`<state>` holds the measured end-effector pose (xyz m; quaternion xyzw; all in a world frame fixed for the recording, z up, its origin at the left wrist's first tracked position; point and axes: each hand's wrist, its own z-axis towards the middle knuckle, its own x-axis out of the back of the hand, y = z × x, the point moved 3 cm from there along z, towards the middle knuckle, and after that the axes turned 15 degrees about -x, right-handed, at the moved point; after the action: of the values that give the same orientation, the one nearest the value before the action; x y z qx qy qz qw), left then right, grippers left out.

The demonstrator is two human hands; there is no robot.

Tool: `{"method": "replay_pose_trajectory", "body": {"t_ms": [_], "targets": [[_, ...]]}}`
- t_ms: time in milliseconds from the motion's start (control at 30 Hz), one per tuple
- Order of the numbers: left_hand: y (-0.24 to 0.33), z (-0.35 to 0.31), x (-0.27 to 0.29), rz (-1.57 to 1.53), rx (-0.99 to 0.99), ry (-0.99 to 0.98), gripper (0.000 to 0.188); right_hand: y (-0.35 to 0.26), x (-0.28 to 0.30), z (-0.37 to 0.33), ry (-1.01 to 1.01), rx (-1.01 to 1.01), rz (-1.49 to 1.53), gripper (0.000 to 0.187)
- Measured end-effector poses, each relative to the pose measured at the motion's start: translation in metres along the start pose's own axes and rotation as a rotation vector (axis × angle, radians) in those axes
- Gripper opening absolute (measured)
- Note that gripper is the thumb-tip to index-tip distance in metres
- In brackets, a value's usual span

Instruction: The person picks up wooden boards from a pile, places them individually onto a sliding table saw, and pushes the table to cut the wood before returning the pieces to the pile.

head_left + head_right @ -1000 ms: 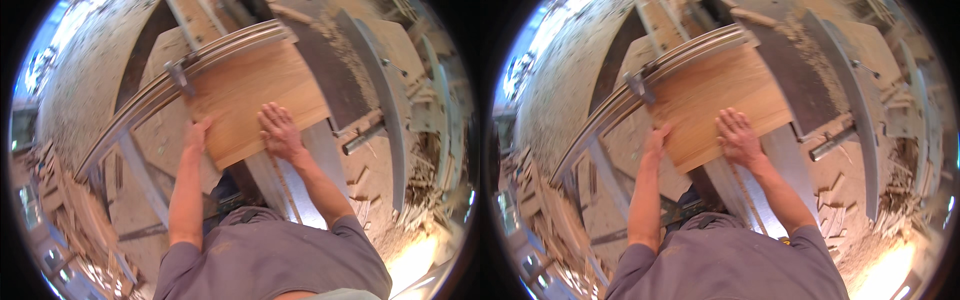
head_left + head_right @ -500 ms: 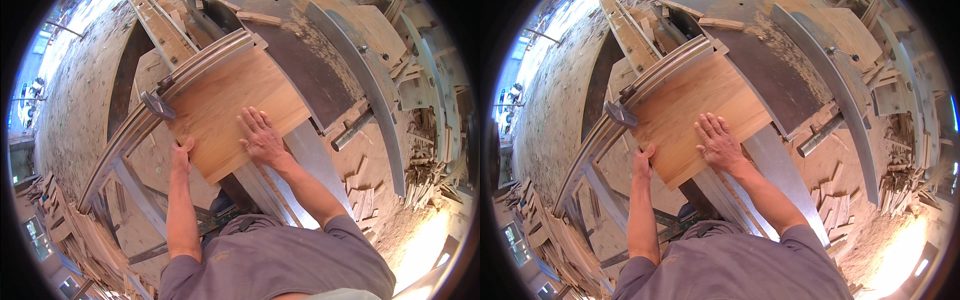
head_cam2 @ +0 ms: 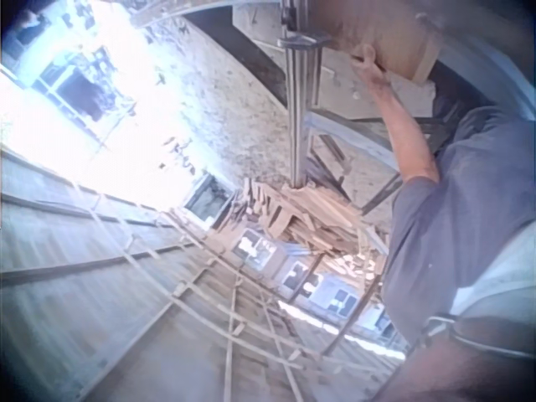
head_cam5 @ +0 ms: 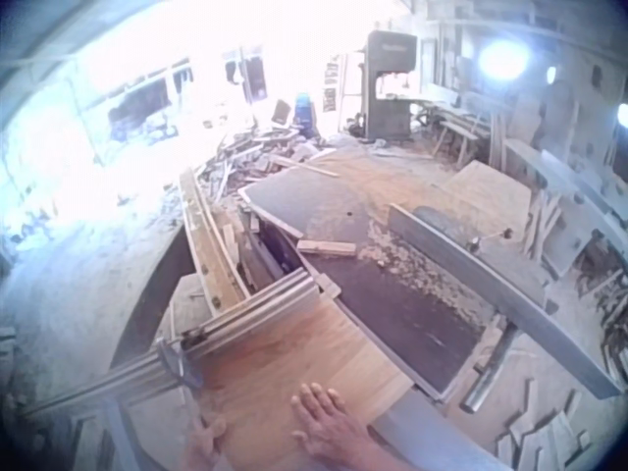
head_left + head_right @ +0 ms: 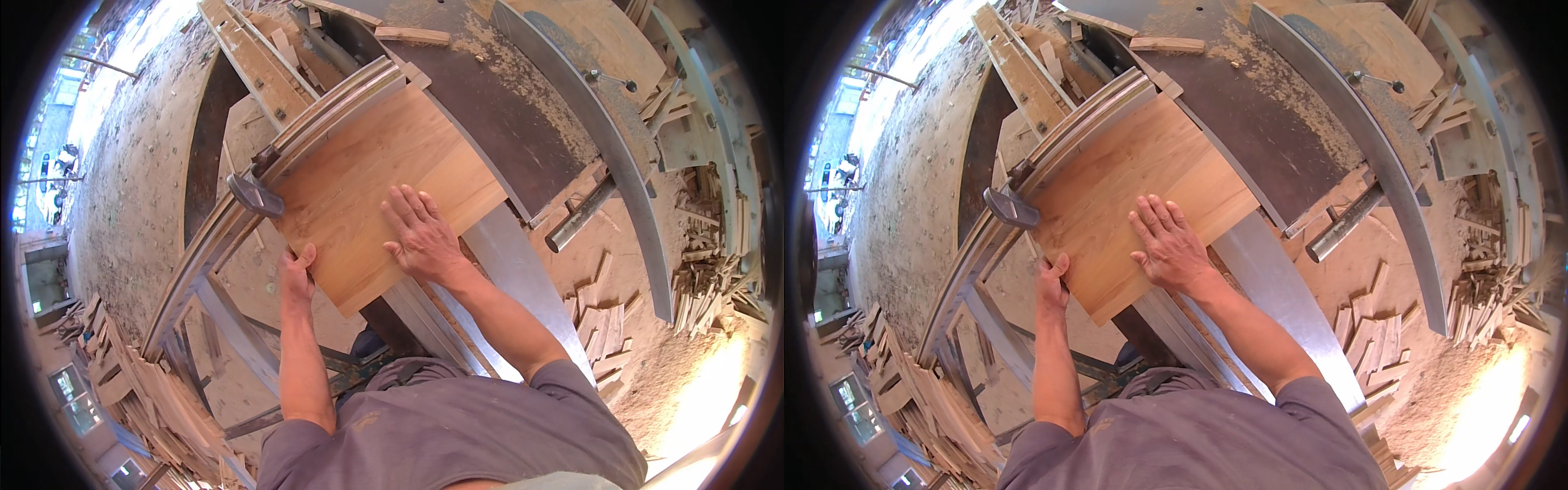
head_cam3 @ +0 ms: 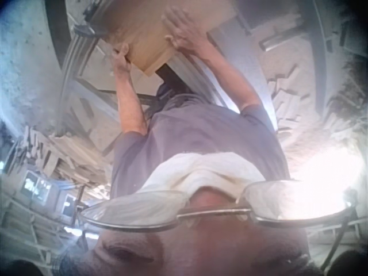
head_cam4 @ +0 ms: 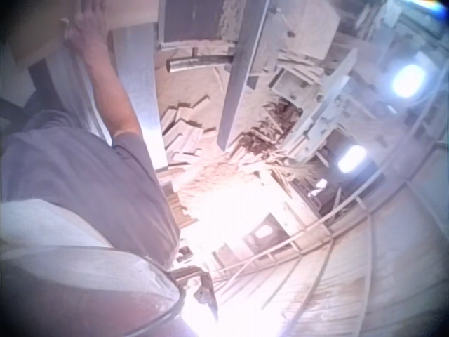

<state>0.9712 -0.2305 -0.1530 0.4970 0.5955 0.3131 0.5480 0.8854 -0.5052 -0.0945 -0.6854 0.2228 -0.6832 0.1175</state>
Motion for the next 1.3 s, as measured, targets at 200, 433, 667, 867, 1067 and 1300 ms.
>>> {"method": "replay_pose_trajectory", "body": {"t_ms": [200, 433, 667, 867, 1067, 1300], "targets": [[-0.004, -0.001, 0.003, -0.008, 0.038, 0.011, 0.056, -0.001, 0.000, 0.001, 0.031, -0.002, -0.019, 0.068], [0.030, 0.032, 0.055, 0.465, -0.137, 0.367, 0.015, 0.002, -0.004, 0.003, 0.065, -0.004, -0.014, 0.067], [0.122, 0.145, 0.120, 1.452, -0.571, 0.252, 0.047, -0.005, -0.004, 0.007, 0.078, 0.010, 0.005, 0.066], [0.114, 0.165, 0.087, 1.820, -0.464, 0.331, 0.050, -0.006, -0.001, 0.020, 0.107, -0.006, -0.002, 0.066], [0.118, 0.198, 0.101, 1.939, -0.464, 0.277, 0.048, -0.016, -0.002, 0.048, 0.120, -0.005, -0.003, 0.064], [0.131, 0.247, 0.112, 1.849, -0.385, 0.340, 0.053, -0.027, -0.008, 0.096, 0.154, 0.007, 0.002, 0.064]]}}
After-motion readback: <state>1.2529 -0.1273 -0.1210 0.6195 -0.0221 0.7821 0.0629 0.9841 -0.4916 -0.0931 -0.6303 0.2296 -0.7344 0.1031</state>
